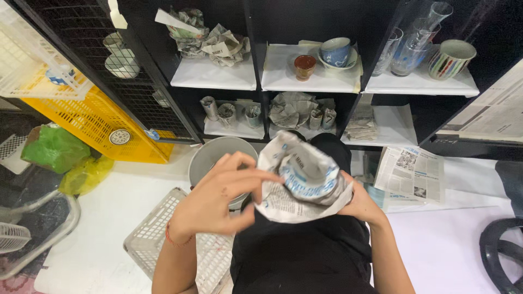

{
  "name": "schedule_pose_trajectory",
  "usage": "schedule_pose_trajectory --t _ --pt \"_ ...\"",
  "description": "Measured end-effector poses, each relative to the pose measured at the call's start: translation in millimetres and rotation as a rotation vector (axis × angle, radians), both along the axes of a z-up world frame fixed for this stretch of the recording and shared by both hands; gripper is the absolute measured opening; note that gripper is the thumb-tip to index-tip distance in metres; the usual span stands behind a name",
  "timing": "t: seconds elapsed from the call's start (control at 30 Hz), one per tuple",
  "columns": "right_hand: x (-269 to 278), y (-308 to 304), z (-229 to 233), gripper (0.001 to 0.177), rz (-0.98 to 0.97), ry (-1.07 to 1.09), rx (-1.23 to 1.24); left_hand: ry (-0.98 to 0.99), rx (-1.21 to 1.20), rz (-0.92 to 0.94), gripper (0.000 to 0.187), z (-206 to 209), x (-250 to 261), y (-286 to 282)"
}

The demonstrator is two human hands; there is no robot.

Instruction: The person sits on the floor and wraps individual glassware items, including glasses and mugs, with newspaper. They fold the newspaper around each item and place the wrapped pieces onto a shelf. The person repeats this process for several items.

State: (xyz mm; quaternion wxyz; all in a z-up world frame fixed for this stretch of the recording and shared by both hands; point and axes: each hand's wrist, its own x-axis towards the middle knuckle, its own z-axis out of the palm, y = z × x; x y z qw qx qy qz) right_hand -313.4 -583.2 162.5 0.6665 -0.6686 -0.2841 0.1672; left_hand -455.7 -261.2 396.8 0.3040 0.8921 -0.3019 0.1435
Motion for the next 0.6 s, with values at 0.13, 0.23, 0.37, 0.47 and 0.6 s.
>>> schedule_pose_trajectory --t 0.13,0.23,0.37,0.47,0.6 --pt "-5 -1 -1 0.07 -0.003 0.026 -0.095 0.169 0.488 0.421 0.028 -7 -10 -20" --pt "-9 2 1 0.07 0.01 0.018 -0.081 -0.104 0.367 0.385 0.025 -15 -10 -33" --pt "-12 6 6 0.069 -0.016 0.02 -0.072 -0.252 0.393 0.436 0.055 -18 -13 -34" --pt "-14 6 7 0.07 -0.032 0.024 -0.098 -0.264 0.376 0.429 0.064 -22 -9 -39" --pt "-16 3 0 0.085 0.004 0.029 -0.119 -0.169 0.283 0.267 0.067 -23 3 -39"
